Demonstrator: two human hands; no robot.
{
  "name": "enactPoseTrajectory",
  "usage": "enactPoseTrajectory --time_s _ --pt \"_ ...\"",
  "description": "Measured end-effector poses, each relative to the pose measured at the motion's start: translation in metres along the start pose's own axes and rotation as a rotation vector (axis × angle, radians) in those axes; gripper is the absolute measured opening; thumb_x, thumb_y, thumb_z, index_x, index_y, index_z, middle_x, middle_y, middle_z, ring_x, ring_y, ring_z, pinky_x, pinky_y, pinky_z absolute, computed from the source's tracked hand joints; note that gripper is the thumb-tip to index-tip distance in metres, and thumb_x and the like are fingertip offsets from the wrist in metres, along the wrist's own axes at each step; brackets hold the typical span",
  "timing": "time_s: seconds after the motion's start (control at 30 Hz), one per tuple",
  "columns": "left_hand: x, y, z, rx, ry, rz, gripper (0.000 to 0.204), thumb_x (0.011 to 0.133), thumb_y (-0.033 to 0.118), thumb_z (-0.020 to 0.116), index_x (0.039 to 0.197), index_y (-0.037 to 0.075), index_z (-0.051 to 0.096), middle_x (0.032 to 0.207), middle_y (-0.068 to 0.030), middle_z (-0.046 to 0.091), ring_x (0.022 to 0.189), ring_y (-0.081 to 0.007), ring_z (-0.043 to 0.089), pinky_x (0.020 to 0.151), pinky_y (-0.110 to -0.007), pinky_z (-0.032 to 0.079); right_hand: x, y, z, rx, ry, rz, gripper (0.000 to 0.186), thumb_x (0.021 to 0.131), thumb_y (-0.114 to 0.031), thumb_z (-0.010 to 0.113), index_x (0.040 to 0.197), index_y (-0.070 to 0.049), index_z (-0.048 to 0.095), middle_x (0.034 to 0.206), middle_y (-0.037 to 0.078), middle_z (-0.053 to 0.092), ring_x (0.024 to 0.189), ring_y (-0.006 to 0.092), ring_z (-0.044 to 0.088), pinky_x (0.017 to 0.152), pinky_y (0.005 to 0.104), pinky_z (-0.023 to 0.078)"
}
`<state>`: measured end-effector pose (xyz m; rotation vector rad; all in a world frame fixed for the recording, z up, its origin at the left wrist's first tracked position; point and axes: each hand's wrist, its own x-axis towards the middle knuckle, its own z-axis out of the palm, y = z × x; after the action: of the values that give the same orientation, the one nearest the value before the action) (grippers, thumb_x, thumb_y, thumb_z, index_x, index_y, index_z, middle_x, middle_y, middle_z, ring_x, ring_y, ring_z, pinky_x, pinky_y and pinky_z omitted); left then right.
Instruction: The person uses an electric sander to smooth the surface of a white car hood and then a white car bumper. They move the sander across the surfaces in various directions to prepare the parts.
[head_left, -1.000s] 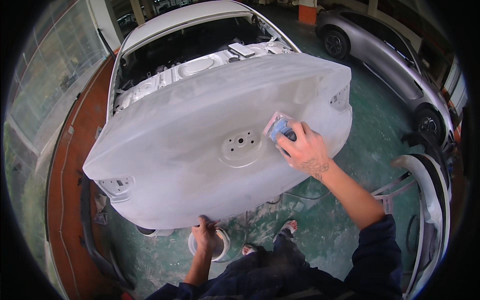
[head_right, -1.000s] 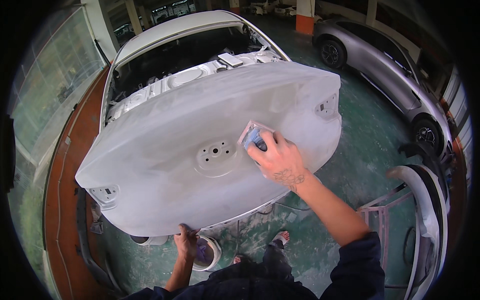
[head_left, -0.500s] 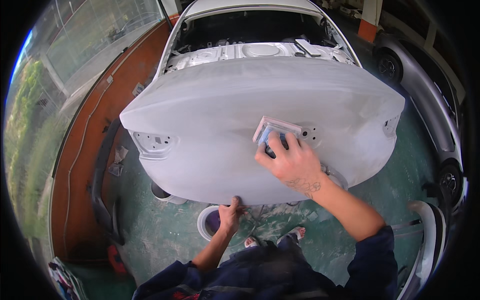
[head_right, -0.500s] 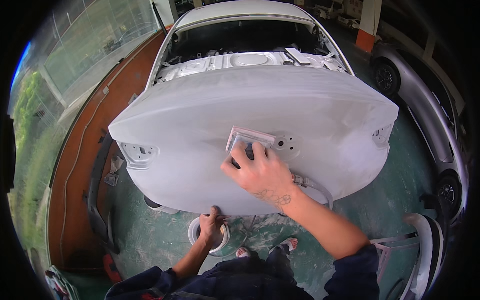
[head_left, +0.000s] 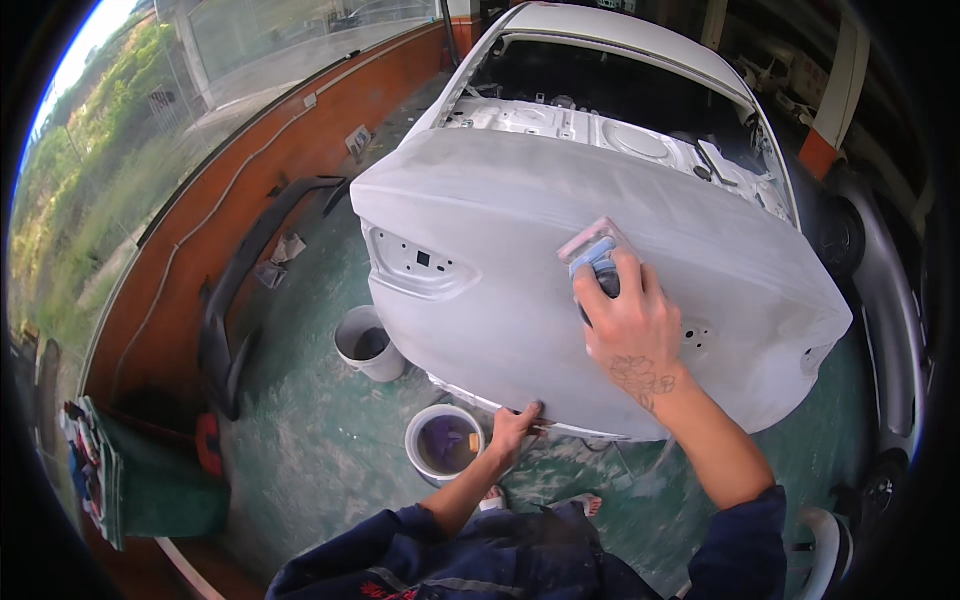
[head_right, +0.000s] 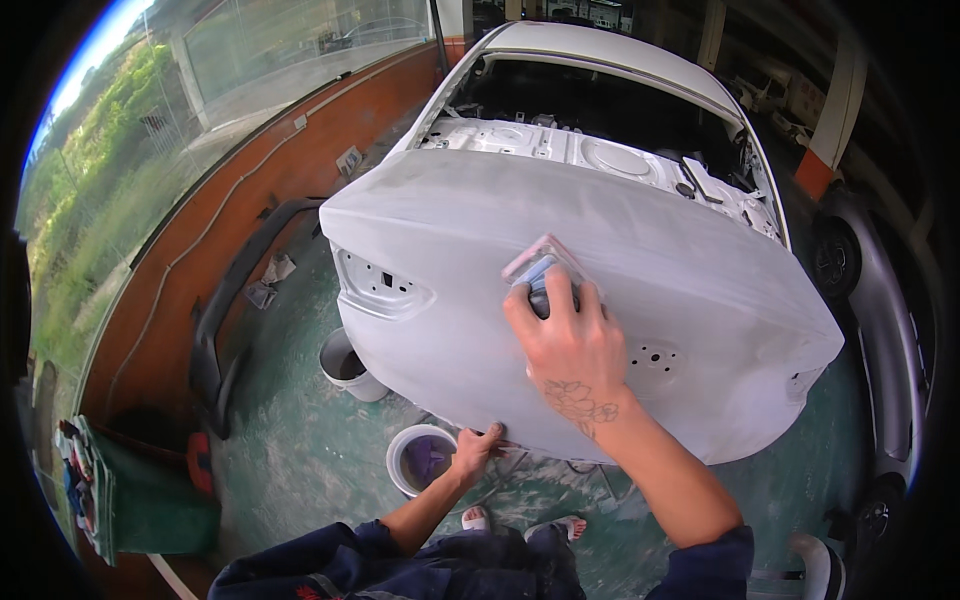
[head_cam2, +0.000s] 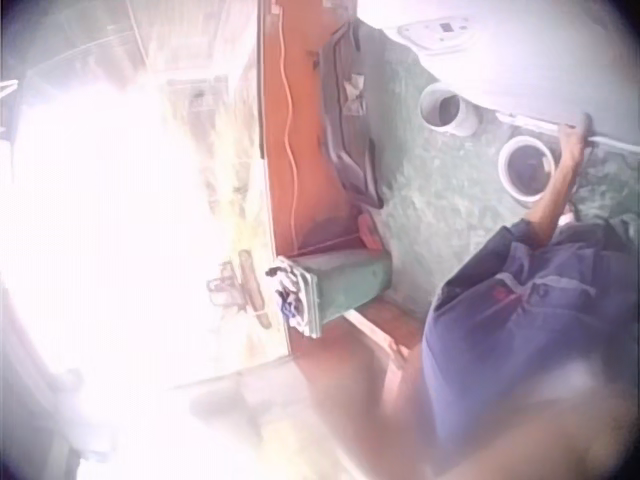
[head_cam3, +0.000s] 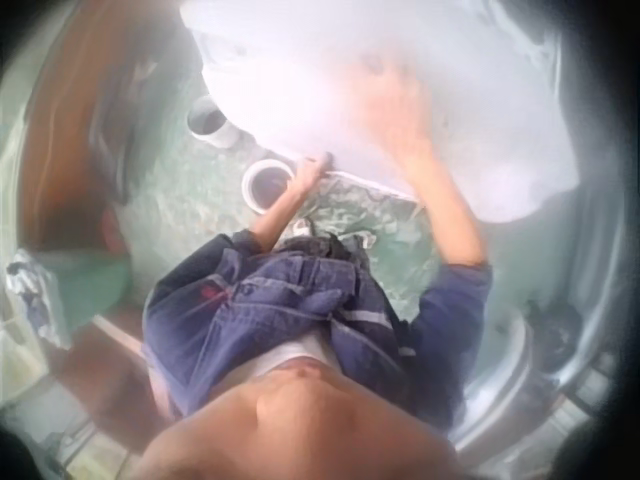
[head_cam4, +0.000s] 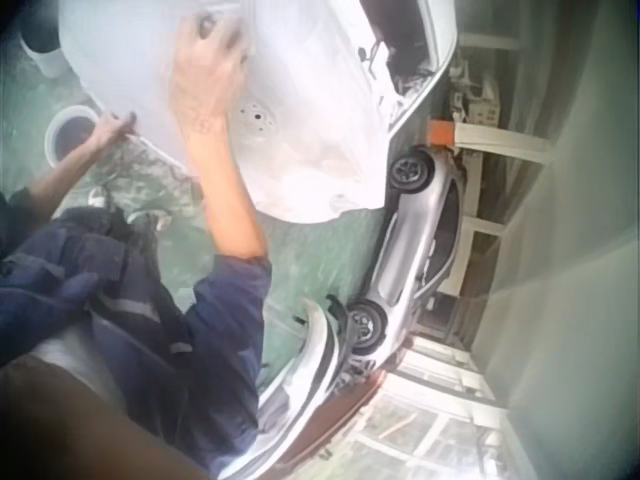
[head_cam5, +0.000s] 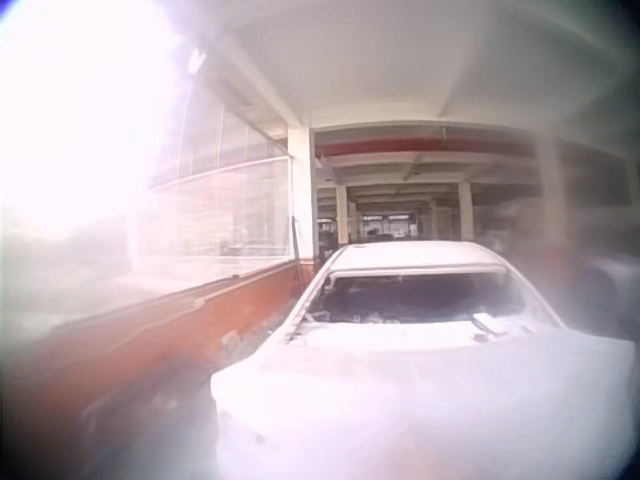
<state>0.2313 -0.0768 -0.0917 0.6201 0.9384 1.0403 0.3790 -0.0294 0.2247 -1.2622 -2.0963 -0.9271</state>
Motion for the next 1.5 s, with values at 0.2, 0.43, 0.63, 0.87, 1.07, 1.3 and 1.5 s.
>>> enactPoseTrajectory --time_s 0.2,0.43,0.63,0.87,1.07,1.3,1.5 --pt "0.019 -0.028 -0.042 0.512 0.343 -0.014 0.063 0.098 0.036 0.080 0.132 -0.012 0.058 0.118 -0.0250 0.072 0.106 -0.0361 0.074 0.087 -0.047 0.061 0.000 0.052 -0.038 0.474 -0.381 0.468 0.041 0.074 -0.009 0.086 0.110 -0.008 0.067 0.108 0.015 0.058 0.092 0.0380 0.066 0.082 0.0481 0.057" --pt "-0.006 0.121 0.020 1.176 0.370 1.015 0.078 0.101 0.029 0.067 0.160 -0.008 0.034 0.169 -0.0303 0.028 0.158 -0.0457 0.025 0.129 -0.052 0.023 -0.011 0.117 -0.025 0.414 -0.671 0.533 0.038 0.071 -0.014 0.084 0.105 -0.005 0.069 0.103 0.017 0.060 0.094 0.0390 0.065 0.087 0.0457 0.053" --pt "0.049 0.232 0.003 1.595 0.220 1.139 0.066 0.109 0.039 0.049 0.161 -0.001 0.040 0.167 -0.0193 0.042 0.156 -0.0377 0.035 0.130 -0.054 0.024 -0.005 0.118 0.001 0.437 -0.736 0.512 0.036 0.072 -0.014 0.082 0.102 -0.003 0.064 0.101 0.018 0.059 0.092 0.0392 0.064 0.084 0.0469 0.052" --pt "0.078 0.297 -0.110 1.641 0.501 1.025 0.057 0.111 0.035 0.046 0.154 -0.002 0.051 0.159 -0.0231 0.052 0.151 -0.0385 0.044 0.128 -0.051 0.030 -0.044 0.154 0.002 0.434 -0.672 0.550 0.038 0.069 -0.011 0.081 0.100 -0.001 0.061 0.100 0.019 0.058 0.091 0.0396 0.062 0.083 0.0471 0.052" --pt "0.053 0.255 -0.054 1.633 0.421 1.061 0.063 0.109 0.040 0.051 0.154 -0.005 0.050 0.158 -0.0237 0.052 0.148 -0.0423 0.045 0.123 -0.052 0.035 -0.045 0.161 0.002 0.426 -0.705 0.565 0.037 0.069 -0.010 0.082 0.100 -0.002 0.063 0.100 0.019 0.059 0.091 0.0396 0.062 0.083 0.0468 0.052" --pt "0.053 0.266 -0.067 1.732 0.640 0.964 0.051 0.108 0.040 0.051 0.153 0.018 0.059 0.153 -0.0174 0.053 0.138 -0.0410 0.048 0.115 -0.054 0.036 -0.030 0.133 0.006 0.441 -0.738 0.582 0.036 0.071 -0.012 0.081 0.101 -0.002 0.065 0.098 0.019 0.058 0.092 0.0401 0.063 0.083 0.0474 0.052" --pt "0.031 0.228 -0.044 1.507 0.486 0.996 0.061 0.104 0.042 0.062 0.158 0.016 0.053 0.152 -0.0244 0.048 0.133 -0.0442 0.048 0.110 -0.055 0.037 0.012 0.096 0.024 0.468 -0.824 0.443 0.034 0.074 -0.014 0.080 0.103 -0.005 0.066 0.102 0.019 0.058 0.094 0.0402 0.063 0.083 0.0489 0.052"
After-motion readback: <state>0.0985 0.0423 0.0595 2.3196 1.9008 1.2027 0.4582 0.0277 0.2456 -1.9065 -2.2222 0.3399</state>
